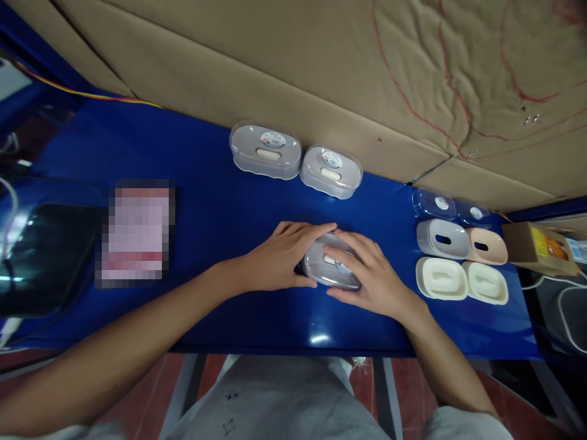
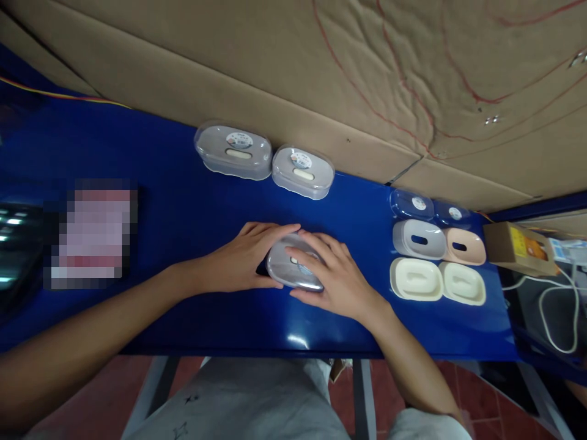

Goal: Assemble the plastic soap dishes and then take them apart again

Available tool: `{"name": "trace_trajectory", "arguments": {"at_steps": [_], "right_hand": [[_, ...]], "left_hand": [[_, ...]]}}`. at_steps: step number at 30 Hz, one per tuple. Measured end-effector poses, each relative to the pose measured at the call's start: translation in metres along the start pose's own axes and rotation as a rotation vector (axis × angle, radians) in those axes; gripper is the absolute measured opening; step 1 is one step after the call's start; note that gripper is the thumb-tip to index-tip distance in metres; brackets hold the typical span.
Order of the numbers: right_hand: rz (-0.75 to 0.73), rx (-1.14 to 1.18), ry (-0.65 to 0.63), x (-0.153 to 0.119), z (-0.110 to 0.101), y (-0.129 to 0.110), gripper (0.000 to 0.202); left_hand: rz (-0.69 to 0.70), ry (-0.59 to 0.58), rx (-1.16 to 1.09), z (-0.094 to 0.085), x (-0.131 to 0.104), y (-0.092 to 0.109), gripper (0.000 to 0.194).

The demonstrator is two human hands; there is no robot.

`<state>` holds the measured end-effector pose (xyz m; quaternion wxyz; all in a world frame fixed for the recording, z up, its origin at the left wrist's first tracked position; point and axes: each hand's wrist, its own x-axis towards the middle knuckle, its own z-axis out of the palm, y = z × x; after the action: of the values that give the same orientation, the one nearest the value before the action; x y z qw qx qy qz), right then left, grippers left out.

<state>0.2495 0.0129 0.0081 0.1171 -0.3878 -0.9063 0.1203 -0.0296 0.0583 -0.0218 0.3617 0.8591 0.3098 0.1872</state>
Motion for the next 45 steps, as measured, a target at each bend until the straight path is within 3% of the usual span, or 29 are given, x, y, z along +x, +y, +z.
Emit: {"name": "trace_trajectory", "arguments": {"at_steps": [7, 10, 14, 18, 21, 25, 29, 32, 38, 42, 45], "right_hand": [[0.003, 0.019, 0.024, 0.001, -0.004, 0.012, 0.068], [0.085, -0.038, 0.055, -0.004, -0.013, 0.031, 0.069], [0.258, -0.146, 0.217, -0.012, -0.021, 0.06, 0.073], [0.338, -0.173, 0.264, -0.015, -0.022, 0.076, 0.064], [0.337, -0.156, 0.252, -0.017, -0.022, 0.081, 0.064], [0.376, -0.136, 0.255, -0.022, -0.025, 0.089, 0.079], [0.348, -0.079, 0.282, -0.024, -0.024, 0.097, 0.076], [0.394, -0.193, 0.288, -0.018, -0.02, 0.101, 0.071], [0.525, -0.308, 0.471, -0.006, -0.011, 0.108, 0.078], [0.542, -0.233, 0.566, -0.005, -0.013, 0.108, 0.065], [0.491, -0.159, 0.513, -0.004, -0.018, 0.106, 0.055]], "left_hand": [[0.013, 0.007, 0.048, 0.001, -0.002, 0.001, 0.117], [0.001, 0.024, 0.137, 0.001, -0.004, 0.001, 0.111], [-0.004, 0.039, 0.274, -0.001, -0.006, 0.004, 0.098], [0.019, 0.052, 0.336, -0.003, -0.007, 0.004, 0.086], [0.031, 0.047, 0.38, -0.003, -0.006, 0.004, 0.084], [0.031, 0.032, 0.389, -0.002, -0.006, 0.004, 0.08], [0.033, 0.021, 0.4, -0.002, -0.006, 0.003, 0.076], [0.034, 0.023, 0.388, -0.002, -0.006, 0.002, 0.073], [0.024, 0.009, 0.417, -0.001, -0.005, 0.003, 0.068], [0.033, 0.004, 0.447, -0.001, -0.005, 0.006, 0.067], [0.04, 0.011, 0.425, -0.002, -0.005, 0.007, 0.066]]}}
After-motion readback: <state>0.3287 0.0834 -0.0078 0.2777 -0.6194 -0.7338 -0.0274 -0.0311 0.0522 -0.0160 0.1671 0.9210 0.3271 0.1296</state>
